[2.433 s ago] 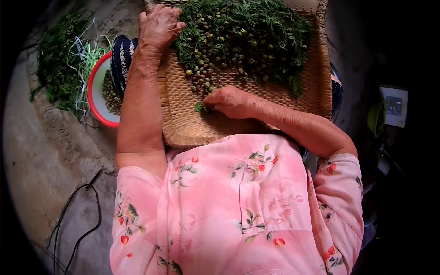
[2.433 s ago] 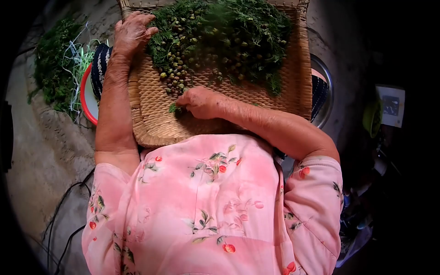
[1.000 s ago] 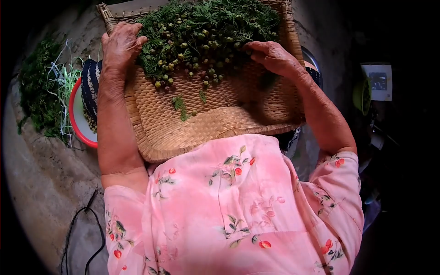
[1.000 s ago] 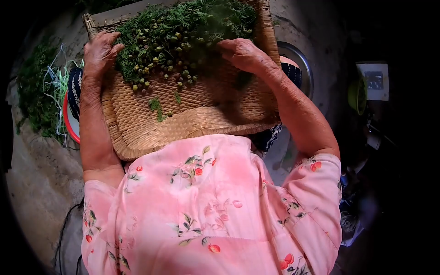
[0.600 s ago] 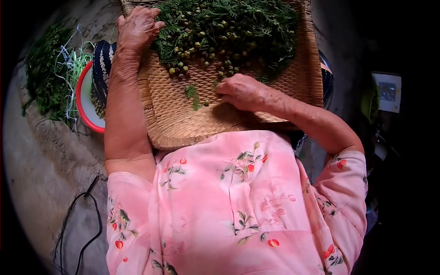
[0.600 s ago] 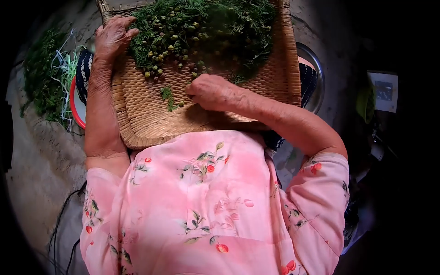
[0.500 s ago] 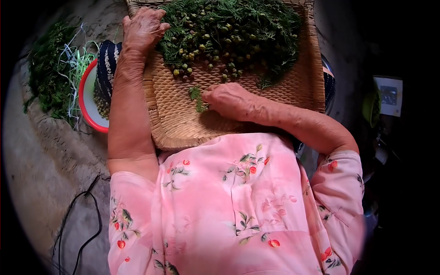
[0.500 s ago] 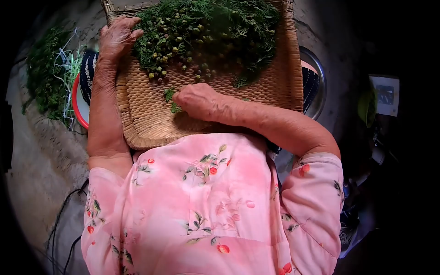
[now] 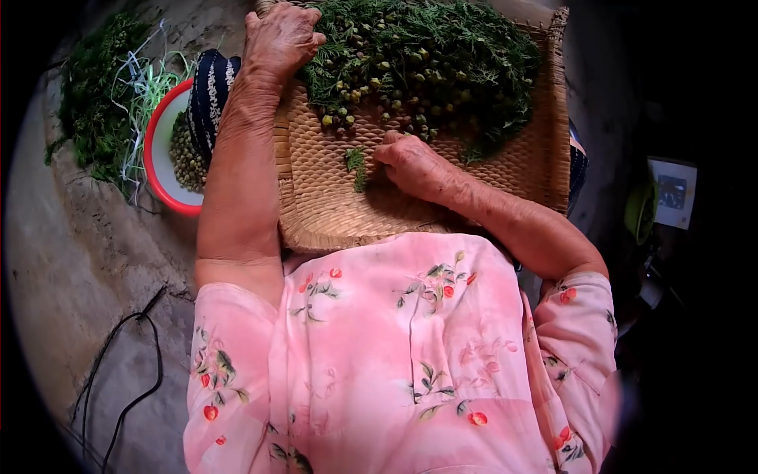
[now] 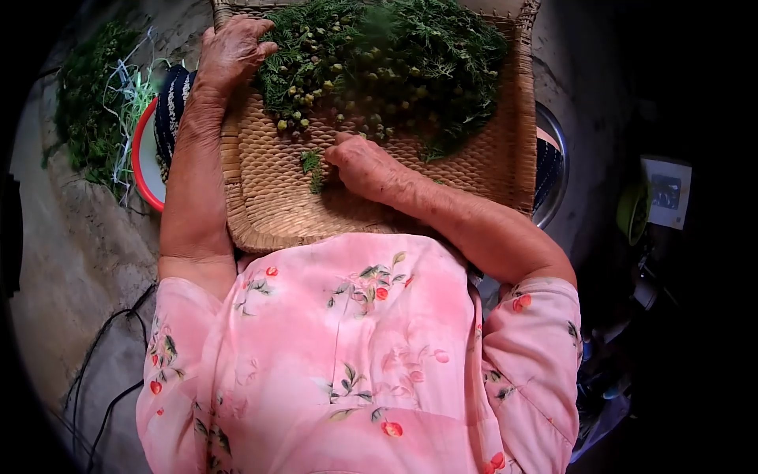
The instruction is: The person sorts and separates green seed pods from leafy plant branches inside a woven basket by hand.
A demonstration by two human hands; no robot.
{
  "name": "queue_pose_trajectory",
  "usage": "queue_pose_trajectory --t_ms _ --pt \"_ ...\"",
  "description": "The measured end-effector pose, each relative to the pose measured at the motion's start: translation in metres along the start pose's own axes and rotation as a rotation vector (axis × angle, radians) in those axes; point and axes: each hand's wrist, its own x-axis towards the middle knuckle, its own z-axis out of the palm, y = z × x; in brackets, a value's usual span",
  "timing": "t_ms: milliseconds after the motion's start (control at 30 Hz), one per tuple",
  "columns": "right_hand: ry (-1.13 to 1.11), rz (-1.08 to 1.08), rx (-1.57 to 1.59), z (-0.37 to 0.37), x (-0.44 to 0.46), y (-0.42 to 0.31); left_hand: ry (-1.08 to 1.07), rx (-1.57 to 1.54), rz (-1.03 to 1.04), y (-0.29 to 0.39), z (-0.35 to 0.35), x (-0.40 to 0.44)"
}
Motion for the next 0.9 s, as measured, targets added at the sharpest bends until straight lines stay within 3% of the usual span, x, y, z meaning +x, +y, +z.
queue_pose_trajectory --t_ms 167,300,500,700,767,800,867,900 --pt "0.291 0.007 0.025 -0.012 0.022 -0.004 0.009 0.019 0.007 0.001 -0.001 0.0" --pt "0.265 -0.102 0.148 0.006 0.035 -0.017 -0.048 0.016 -0.022 0.004 -0.006 0.001" --pt "0.127 -0.211 0.005 0.016 0.036 -0.011 -0.008 0.054 -0.006 0.002 0.0 0.0" --pt "0.038 -0.101 0.005 0.005 0.027 -0.016 -0.125 0.005 -0.065 0.008 -0.013 0.001" --pt "0.153 -0.071 0.01 -0.005 0.028 -0.014 0.438 -0.032 0.111 -0.001 -0.003 0.001" --pt "0.268 -0.041 0.016 -0.01 0.03 -0.011 0.442 -0.03 0.112 -0.002 0.002 0.002" --pt "0.44 -0.047 0.075 -0.027 0.036 -0.003 0.42 -0.623 -0.028 0.01 -0.016 -0.001" --pt "0.468 0.084 0.247 -0.035 0.037 -0.004 0.337 -0.849 -0.051 0.01 -0.009 0.003"
